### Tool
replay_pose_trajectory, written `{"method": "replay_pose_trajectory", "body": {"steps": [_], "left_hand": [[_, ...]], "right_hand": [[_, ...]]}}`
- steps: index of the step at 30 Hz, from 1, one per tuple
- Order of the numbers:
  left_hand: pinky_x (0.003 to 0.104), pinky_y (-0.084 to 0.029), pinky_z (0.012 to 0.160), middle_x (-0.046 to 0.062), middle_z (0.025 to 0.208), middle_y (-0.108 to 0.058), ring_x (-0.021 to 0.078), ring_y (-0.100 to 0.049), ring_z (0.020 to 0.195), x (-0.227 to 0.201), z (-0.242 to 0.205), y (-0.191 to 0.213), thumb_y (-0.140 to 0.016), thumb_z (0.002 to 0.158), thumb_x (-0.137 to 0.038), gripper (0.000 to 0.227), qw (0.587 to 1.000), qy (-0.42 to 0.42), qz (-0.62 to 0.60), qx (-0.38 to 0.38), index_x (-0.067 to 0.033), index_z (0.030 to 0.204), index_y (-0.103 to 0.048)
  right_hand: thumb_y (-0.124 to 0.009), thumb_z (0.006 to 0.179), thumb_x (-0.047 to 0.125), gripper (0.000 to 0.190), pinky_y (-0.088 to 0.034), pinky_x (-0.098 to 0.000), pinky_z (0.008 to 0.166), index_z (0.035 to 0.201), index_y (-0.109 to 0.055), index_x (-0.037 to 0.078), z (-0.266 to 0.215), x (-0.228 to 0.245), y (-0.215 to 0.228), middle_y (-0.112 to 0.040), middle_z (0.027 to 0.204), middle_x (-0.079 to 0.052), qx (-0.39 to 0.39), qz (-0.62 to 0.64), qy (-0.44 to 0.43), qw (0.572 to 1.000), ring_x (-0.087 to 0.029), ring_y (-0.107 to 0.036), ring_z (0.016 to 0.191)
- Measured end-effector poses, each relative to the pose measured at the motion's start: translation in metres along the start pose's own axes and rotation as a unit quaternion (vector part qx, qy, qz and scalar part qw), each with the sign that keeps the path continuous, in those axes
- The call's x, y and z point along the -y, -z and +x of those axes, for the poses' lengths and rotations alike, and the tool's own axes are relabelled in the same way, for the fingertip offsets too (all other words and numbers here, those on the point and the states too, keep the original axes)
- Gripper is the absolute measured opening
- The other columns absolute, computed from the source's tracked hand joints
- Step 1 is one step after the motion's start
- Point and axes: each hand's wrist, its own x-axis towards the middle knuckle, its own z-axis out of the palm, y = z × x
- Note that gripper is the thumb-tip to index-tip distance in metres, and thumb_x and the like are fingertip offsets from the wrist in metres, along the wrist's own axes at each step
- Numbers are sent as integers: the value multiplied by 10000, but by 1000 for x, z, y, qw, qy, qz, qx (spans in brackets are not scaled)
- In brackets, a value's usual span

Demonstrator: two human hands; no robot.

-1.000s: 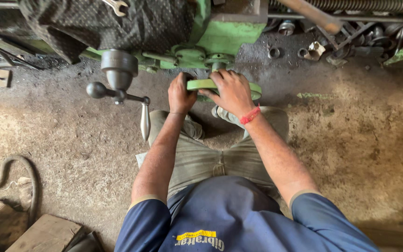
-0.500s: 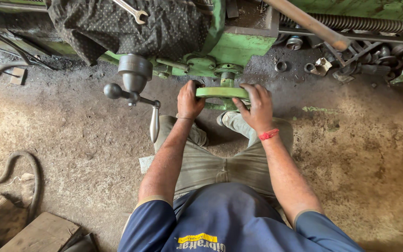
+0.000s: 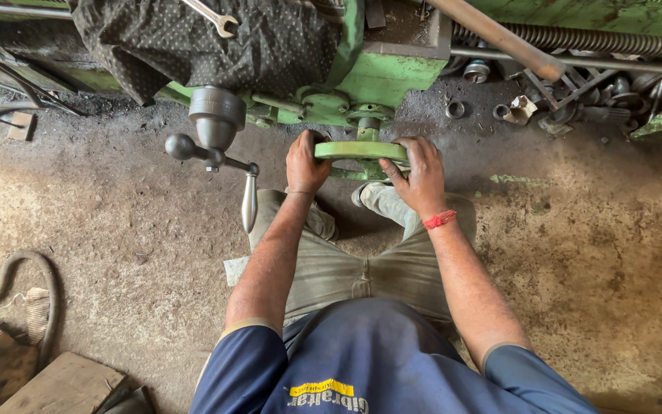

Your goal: The person operates a green industrial machine by turning a large handwheel with both hands. The person adjusts the wheel repeatedly, pausing briefly while another person walks past. The task involves manual control of the machine's movement.

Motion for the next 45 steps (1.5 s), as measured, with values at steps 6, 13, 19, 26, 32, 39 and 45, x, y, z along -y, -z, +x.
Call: {"method": "replay_pose_trajectory", "body": {"steps": [6,13,19,26,32,39,45], "left_hand": [[505,-507,785,172,926,-675,430,-639,899,1,0,0,-737,877,-152,208,1000,-7,-10,-10,-46,950,-574],[507,-509,775,173,925,-677,434,-641,893,2,0,0,-729,875,-138,192,1000,-6,-16,-14,-48,952,-578],[508,-511,774,167,926,-681,436,-645,897,6,0,-2,-724,863,-120,185,1000,-7,-16,-15,-55,959,-579],[510,-511,770,177,921,-672,435,-645,894,12,-1,-6,-727,857,-106,197,1000,-7,-17,-15,-42,957,-570],[506,-513,752,173,923,-677,425,-651,880,13,-3,-6,-730,859,-114,206,999,-9,-26,-18,-46,964,-566],[506,-511,764,164,921,-677,423,-652,887,14,-2,-7,-736,870,-115,213,1000,-8,-22,-21,-53,974,-560],[508,-511,756,173,917,-673,432,-648,881,13,-2,-4,-740,807,-93,248,999,-14,-32,-20,-44,976,-564]], "right_hand": [[-658,997,570,548,-476,-506,964,1244,-637,81,1,5,1,-642,1132,-142,20,-50,4,999,-344,-614,1086],[-695,976,577,538,-490,-492,925,1235,-653,108,11,15,2,-653,1117,-123,33,-91,28,995,-337,-631,1060],[-706,927,614,546,-496,-459,831,1182,-698,131,30,33,-5,-675,1086,-104,56,-141,66,986,-293,-659,982],[-705,905,650,546,-548,-432,695,1056,-720,125,53,57,-10,-695,901,-54,112,-151,82,979,-266,-710,783],[-713,884,654,556,-553,-427,667,1041,-720,121,55,63,-9,-701,888,-52,108,-149,78,980,-266,-708,740],[-729,889,634,526,-515,-415,724,1016,-705,124,51,64,-14,-692,931,-48,72,-152,80,983,-256,-693,853],[-747,878,620,513,-490,-416,745,1007,-700,126,48,64,-16,-687,968,-47,47,-137,84,986,-255,-676,893]]}}
